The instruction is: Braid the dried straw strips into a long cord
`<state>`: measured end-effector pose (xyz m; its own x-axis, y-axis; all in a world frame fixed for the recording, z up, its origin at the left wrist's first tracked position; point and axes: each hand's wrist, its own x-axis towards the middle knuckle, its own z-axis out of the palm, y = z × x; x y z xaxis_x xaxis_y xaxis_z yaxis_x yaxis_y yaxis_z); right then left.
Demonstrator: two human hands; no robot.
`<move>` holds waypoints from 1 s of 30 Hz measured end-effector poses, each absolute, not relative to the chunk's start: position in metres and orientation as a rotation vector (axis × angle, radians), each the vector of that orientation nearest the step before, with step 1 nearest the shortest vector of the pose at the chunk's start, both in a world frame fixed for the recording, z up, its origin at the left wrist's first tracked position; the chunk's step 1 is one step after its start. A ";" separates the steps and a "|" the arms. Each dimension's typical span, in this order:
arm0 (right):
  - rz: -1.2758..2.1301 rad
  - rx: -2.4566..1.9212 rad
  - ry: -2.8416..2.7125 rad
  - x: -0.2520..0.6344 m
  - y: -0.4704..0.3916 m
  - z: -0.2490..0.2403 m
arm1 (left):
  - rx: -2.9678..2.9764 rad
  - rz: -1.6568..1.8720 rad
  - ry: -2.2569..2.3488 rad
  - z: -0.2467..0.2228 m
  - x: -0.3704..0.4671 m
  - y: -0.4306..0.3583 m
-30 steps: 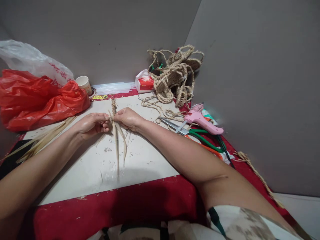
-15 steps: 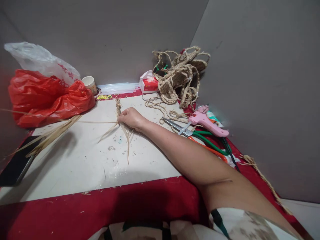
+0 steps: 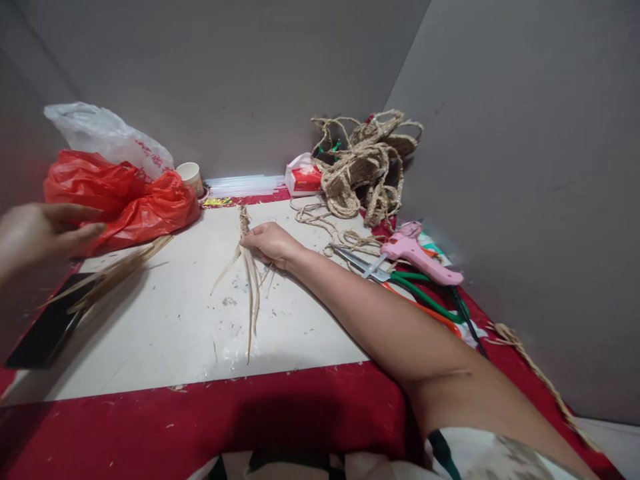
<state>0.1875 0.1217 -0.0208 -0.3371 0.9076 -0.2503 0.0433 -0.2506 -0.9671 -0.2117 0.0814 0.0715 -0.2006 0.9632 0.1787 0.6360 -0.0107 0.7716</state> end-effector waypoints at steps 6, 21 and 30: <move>1.760 -1.132 -1.265 0.188 0.123 -0.019 | 1.529 0.919 1.499 0.031 0.000 0.097; 1.914 -1.026 -1.218 0.192 0.125 -0.017 | 1.173 0.946 1.100 -0.005 0.030 0.125; 1.953 -1.049 -1.224 0.192 0.127 -0.019 | 1.134 0.776 1.006 -0.008 0.033 0.122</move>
